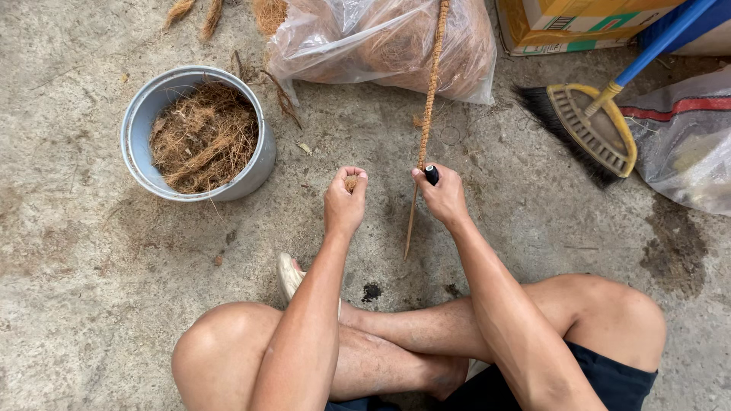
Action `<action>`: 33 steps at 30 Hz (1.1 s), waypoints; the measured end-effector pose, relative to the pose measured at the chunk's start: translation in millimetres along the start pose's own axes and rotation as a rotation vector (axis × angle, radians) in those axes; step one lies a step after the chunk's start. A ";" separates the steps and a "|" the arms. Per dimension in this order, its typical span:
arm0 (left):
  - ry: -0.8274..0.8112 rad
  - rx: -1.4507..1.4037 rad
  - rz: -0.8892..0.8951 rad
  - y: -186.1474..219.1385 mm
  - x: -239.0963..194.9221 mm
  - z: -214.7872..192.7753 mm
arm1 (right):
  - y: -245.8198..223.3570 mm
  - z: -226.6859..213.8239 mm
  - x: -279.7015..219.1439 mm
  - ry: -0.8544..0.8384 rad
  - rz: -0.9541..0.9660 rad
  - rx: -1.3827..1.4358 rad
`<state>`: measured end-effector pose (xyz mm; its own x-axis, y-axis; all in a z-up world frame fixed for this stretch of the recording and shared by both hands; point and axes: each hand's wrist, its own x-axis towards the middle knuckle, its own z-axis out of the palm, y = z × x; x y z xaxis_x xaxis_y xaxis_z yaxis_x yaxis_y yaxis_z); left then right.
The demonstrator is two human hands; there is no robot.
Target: The person wraps coconut fiber around a stick and secures it with thread to create a plant support pole.
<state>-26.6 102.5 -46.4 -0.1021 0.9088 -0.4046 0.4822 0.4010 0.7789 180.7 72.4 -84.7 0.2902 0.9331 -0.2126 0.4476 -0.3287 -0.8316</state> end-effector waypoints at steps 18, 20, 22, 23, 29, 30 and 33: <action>-0.167 0.158 0.119 -4.4 -11.8 39.7 | -0.3 -15.3 -3.1 -0.109 0.408 0.839; -0.241 0.176 0.133 0.6 -16.4 62.0 | 0.5 -13.5 -2.2 -0.110 0.396 0.863; -0.340 0.157 0.093 5.6 -21.5 84.2 | 1.0 -13.1 -1.5 -0.088 0.377 0.891; -0.302 0.156 0.145 5.6 -25.5 91.9 | 1.7 -13.2 -3.6 -0.078 0.374 0.903; -0.231 0.142 0.220 7.0 -28.6 101.4 | -1.7 -15.7 -2.9 -0.083 0.458 0.974; -0.244 0.144 0.198 6.8 -29.1 100.1 | -2.4 -15.0 -4.1 -0.062 0.452 0.974; -0.204 0.159 0.174 8.3 -29.4 100.8 | -3.7 -12.3 -8.0 -0.016 0.417 0.996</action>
<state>68.2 67.4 -76.4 0.1628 0.9138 -0.3720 0.6089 0.2036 0.7667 187.1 64.4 -73.7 0.2462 0.7791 -0.5766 -0.5756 -0.3611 -0.7337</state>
